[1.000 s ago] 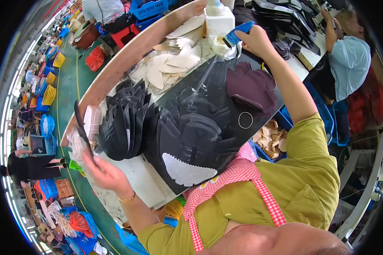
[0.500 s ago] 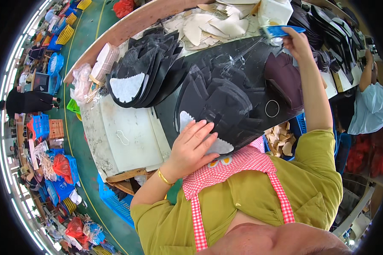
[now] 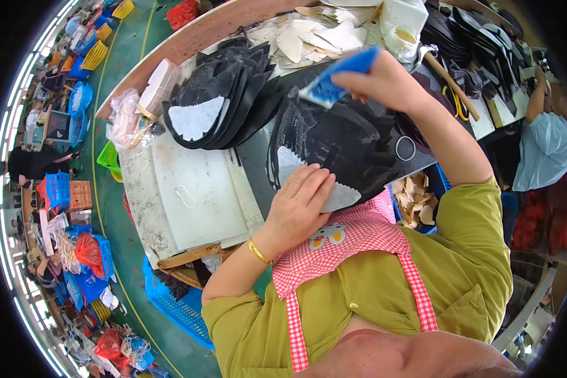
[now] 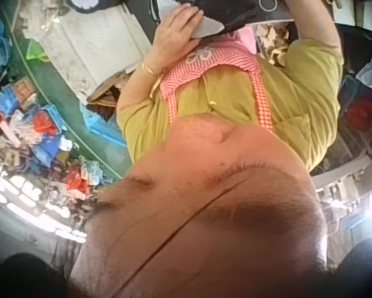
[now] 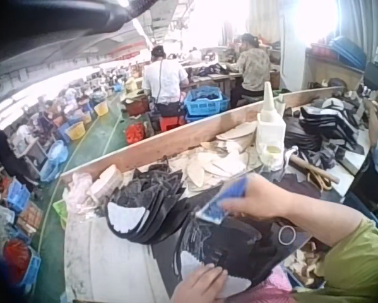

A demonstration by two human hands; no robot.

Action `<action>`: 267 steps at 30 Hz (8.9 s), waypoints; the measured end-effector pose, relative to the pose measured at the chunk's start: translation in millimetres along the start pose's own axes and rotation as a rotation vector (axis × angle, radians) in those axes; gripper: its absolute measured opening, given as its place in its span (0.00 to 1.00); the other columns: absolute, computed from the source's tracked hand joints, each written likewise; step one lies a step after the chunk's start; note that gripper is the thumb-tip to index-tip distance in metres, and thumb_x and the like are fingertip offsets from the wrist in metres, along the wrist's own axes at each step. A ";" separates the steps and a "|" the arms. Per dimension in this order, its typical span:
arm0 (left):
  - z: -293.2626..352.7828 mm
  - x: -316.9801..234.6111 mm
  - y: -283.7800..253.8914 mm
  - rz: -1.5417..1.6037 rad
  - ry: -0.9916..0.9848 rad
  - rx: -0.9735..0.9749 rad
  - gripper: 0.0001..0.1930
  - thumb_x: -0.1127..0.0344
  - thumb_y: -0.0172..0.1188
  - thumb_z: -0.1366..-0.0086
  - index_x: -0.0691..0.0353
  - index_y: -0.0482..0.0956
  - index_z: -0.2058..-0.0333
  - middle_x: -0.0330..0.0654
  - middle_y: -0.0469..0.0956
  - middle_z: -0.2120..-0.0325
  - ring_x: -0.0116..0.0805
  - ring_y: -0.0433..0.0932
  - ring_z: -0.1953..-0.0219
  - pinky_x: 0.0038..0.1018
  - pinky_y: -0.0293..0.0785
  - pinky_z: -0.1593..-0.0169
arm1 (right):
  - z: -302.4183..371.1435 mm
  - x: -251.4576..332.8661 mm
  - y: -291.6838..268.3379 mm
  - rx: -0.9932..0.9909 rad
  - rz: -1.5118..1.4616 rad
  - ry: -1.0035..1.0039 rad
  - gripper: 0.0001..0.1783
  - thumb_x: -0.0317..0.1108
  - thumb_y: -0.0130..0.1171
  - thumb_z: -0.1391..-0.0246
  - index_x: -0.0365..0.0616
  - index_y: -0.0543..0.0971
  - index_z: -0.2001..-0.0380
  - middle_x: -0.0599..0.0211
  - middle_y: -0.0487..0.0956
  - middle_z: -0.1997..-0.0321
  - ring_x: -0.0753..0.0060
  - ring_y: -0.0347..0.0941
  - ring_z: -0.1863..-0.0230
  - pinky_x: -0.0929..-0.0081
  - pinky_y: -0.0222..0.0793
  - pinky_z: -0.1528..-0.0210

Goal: The person applies adhesive onto shoe components using a handheld applicator and presses the pieces together on the workbench.

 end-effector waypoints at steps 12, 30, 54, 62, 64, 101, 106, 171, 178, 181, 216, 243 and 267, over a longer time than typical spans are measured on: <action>-12.8 12.9 10.6 -0.010 0.042 -0.063 0.28 0.70 0.73 0.60 0.66 0.77 0.56 0.51 0.75 0.49 0.55 0.72 0.42 0.48 0.69 0.38 | 172.9 -19.3 28.4 0.144 0.256 -0.646 0.15 0.29 0.64 0.53 0.36 0.81 0.60 0.58 0.81 0.61 0.58 0.78 0.63 0.67 0.76 0.61; -10.8 -8.2 -13.0 0.092 0.020 -0.022 0.27 0.78 0.61 0.62 0.67 0.77 0.56 0.52 0.76 0.50 0.54 0.73 0.43 0.48 0.67 0.36 | -1.5 -73.6 -37.0 -0.101 -0.090 0.214 0.16 0.39 0.63 0.47 0.33 0.83 0.76 0.66 0.78 0.83 0.78 0.73 0.85 0.80 0.68 0.84; 133.8 63.3 -124.1 -0.411 -0.627 -0.732 0.20 0.63 0.67 0.41 0.64 0.78 0.51 0.53 0.76 0.50 0.54 0.73 0.46 0.42 0.68 0.40 | 34.8 -306.4 -334.9 -0.780 0.275 0.156 0.16 0.41 0.62 0.40 0.35 0.82 0.64 0.68 0.82 0.70 0.79 0.74 0.72 0.78 0.68 0.69; 22.8 -31.8 -9.4 -0.027 0.071 -0.146 0.28 0.58 0.72 0.52 0.63 0.77 0.53 0.50 0.74 0.48 0.52 0.72 0.43 0.47 0.69 0.40 | 25.7 -264.9 -178.8 -0.413 -0.913 0.410 0.10 0.39 0.62 0.41 0.46 0.79 0.61 0.73 0.81 0.72 0.82 0.70 0.83 0.86 0.60 0.88; 17.3 -15.0 -16.1 -0.038 0.014 -0.138 0.29 0.59 0.73 0.56 0.64 0.77 0.54 0.50 0.74 0.47 0.52 0.72 0.43 0.46 0.69 0.40 | -1.6 -164.2 -103.0 -0.374 -0.861 0.296 0.07 0.35 0.64 0.43 0.50 0.76 0.70 0.77 0.71 0.80 0.85 0.62 0.86 0.87 0.53 0.88; -8.1 9.3 16.5 -0.145 -0.024 -0.147 0.31 0.66 0.75 0.55 0.68 0.77 0.51 0.51 0.75 0.47 0.54 0.72 0.43 0.46 0.68 0.39 | 185.9 -96.5 -65.9 -0.620 -0.409 0.170 0.08 0.29 0.62 0.43 0.34 0.79 0.65 0.63 0.82 0.69 0.79 0.77 0.75 0.82 0.74 0.71; 0.1 1.9 11.5 -0.095 -0.025 -0.183 0.31 0.65 0.75 0.56 0.69 0.78 0.52 0.51 0.74 0.50 0.54 0.73 0.45 0.47 0.69 0.40 | 135.1 -12.2 -17.4 -0.168 -0.286 -0.001 0.09 0.32 0.64 0.44 0.36 0.81 0.66 0.67 0.81 0.71 0.80 0.76 0.75 0.81 0.72 0.71; -12.9 9.3 1.9 0.007 -0.079 -0.133 0.29 0.66 0.76 0.58 0.65 0.78 0.54 0.48 0.76 0.51 0.52 0.74 0.47 0.43 0.71 0.43 | 16.5 6.8 -20.0 0.040 0.086 -0.351 0.07 0.31 0.66 0.46 0.41 0.82 0.64 0.64 0.81 0.68 0.71 0.78 0.66 0.72 0.75 0.59; -18.7 17.8 13.9 -0.068 -0.089 -0.148 0.29 0.66 0.76 0.58 0.67 0.78 0.55 0.49 0.77 0.53 0.52 0.75 0.48 0.43 0.72 0.43 | 135.3 -6.3 18.1 0.311 0.469 -0.790 0.19 0.32 0.61 0.56 0.35 0.79 0.58 0.55 0.79 0.56 0.52 0.77 0.56 0.60 0.75 0.54; -23.1 16.4 17.2 -0.061 -0.070 -0.170 0.28 0.66 0.76 0.58 0.68 0.79 0.57 0.49 0.77 0.53 0.51 0.75 0.48 0.43 0.72 0.43 | 161.0 -18.7 31.9 0.217 0.285 -0.633 0.16 0.31 0.64 0.53 0.37 0.80 0.59 0.59 0.80 0.59 0.57 0.78 0.59 0.63 0.76 0.57; -17.2 78.9 -98.7 -0.131 -0.255 -0.511 0.18 0.75 0.65 0.42 0.69 0.78 0.52 0.50 0.79 0.54 0.47 0.77 0.51 0.37 0.71 0.45 | -17.5 -211.1 -246.2 -0.910 0.013 0.118 0.13 0.37 0.64 0.48 0.39 0.79 0.79 0.68 0.74 0.83 0.76 0.70 0.82 0.70 0.64 0.78; -15.3 13.4 18.1 -0.032 -0.053 -0.113 0.30 0.69 0.75 0.58 0.65 0.78 0.51 0.51 0.75 0.47 0.52 0.74 0.46 0.41 0.70 0.42 | 83.4 -19.5 -4.0 0.262 0.322 -0.689 0.18 0.27 0.63 0.54 0.36 0.80 0.57 0.53 0.81 0.56 0.48 0.77 0.54 0.59 0.74 0.51; -14.8 -1.3 0.7 -0.002 -0.035 -0.153 0.26 0.70 0.71 0.56 0.67 0.78 0.54 0.52 0.77 0.49 0.52 0.76 0.47 0.42 0.73 0.44 | -21.0 -76.8 -15.4 -0.013 -0.040 0.222 0.16 0.37 0.62 0.48 0.31 0.82 0.77 0.65 0.79 0.83 0.78 0.74 0.84 0.79 0.70 0.80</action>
Point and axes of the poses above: each hand's wrist, its own z-axis away from the middle knuckle, its own y-axis out of the palm, x = y × z, the point moved 7 cm from there along -z, towards the middle knuckle
